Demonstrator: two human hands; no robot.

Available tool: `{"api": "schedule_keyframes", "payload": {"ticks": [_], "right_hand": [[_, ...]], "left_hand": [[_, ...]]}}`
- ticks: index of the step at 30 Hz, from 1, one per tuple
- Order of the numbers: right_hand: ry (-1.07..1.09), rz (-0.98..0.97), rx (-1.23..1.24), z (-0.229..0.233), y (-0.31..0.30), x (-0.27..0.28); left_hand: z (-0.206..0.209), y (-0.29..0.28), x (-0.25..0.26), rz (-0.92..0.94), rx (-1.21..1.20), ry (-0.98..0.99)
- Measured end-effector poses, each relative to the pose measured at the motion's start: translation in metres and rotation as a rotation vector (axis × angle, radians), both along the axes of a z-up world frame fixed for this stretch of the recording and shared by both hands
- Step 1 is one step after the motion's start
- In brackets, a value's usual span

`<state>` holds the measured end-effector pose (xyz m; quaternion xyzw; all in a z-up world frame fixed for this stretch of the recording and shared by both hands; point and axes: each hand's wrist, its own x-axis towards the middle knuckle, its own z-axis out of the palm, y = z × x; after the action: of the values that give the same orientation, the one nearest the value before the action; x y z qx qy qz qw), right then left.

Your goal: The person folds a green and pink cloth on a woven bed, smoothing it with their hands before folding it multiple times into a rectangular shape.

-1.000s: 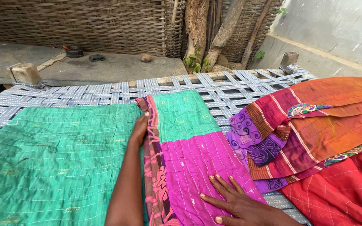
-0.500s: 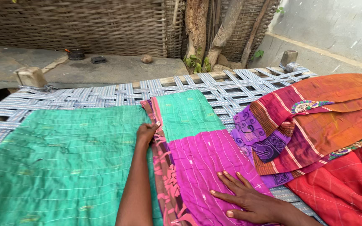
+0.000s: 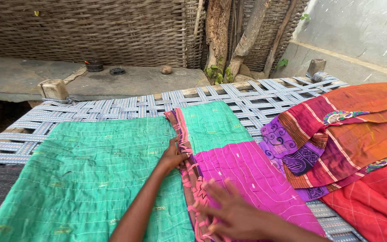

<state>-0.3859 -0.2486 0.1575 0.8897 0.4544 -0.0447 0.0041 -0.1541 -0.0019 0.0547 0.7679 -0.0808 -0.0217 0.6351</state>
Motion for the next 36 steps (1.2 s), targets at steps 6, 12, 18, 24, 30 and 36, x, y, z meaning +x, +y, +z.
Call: {"api": "schedule_keyframes", "payload": {"ticks": [6,12,18,24,30,36], "right_hand": [[-0.031,0.089,0.011,-0.063,0.011,0.016],[-0.415,-0.036,0.004,-0.139,0.010,0.019],[-0.418,-0.094,-0.110,-0.155,0.007,0.021],[-0.255,0.248,0.004,-0.133,-0.031,0.045],[-0.094,-0.020,-0.327,-0.118,-0.001,0.026],[0.557,-0.410,0.011,-0.019,0.009,0.013]], "left_hand": [[-0.009,0.004,0.006,0.210,0.105,-0.044],[-0.030,0.002,0.022,0.343,0.303,-0.364],[-0.007,0.011,0.008,0.244,0.313,-0.085],[-0.016,-0.016,0.004,0.249,0.449,-0.245],[-0.025,-0.008,0.023,0.145,-0.262,-0.033],[-0.023,-0.007,0.024,0.086,-0.719,0.154]]}}
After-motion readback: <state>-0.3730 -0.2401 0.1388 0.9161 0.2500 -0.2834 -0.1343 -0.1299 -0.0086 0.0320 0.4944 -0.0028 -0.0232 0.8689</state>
